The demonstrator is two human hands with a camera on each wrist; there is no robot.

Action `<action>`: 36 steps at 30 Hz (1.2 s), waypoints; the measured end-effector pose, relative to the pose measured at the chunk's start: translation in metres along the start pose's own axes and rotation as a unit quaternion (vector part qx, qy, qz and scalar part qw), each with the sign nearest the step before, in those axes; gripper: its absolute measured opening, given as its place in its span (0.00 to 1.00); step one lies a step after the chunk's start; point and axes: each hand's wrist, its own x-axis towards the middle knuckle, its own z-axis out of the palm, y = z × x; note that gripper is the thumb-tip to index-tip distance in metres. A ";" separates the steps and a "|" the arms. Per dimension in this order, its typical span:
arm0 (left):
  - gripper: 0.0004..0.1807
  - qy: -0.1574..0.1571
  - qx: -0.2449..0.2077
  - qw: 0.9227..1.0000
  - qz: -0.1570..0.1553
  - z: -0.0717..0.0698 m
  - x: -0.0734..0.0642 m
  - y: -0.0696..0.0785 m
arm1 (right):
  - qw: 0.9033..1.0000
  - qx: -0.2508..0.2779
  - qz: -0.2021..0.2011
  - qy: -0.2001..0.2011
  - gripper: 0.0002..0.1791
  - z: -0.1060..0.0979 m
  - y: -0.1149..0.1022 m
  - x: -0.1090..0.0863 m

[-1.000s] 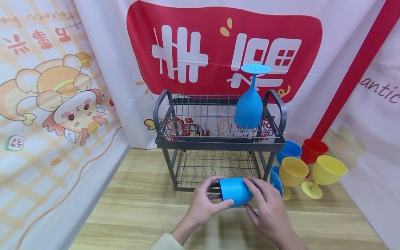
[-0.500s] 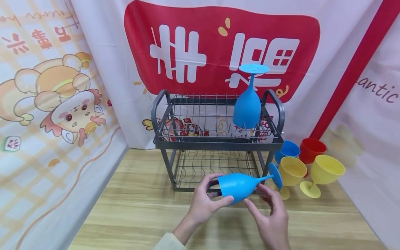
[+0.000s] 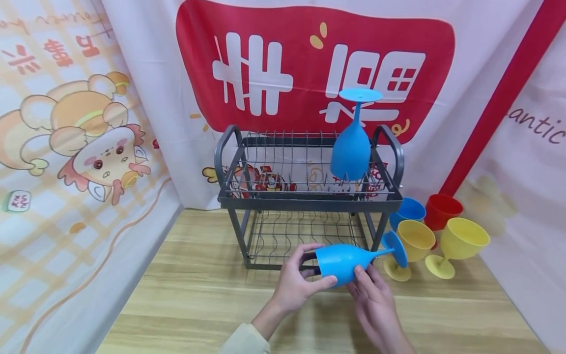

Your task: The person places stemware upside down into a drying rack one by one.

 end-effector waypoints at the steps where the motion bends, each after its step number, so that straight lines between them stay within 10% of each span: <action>1: 0.39 0.001 0.000 1.000 -0.002 0.000 0.001 -0.001 | 1.000 0.010 0.002 -0.003 0.49 0.001 0.000 0.001; 13: 0.40 0.009 -0.024 1.000 -0.012 0.004 0.005 -0.007 | 0.994 0.092 -0.038 -0.051 0.43 0.007 0.010 0.005; 36: 0.38 0.011 -0.001 1.000 0.009 -0.018 0.000 -0.009 | 0.995 0.070 -0.056 0.049 0.29 -0.013 -0.001 0.007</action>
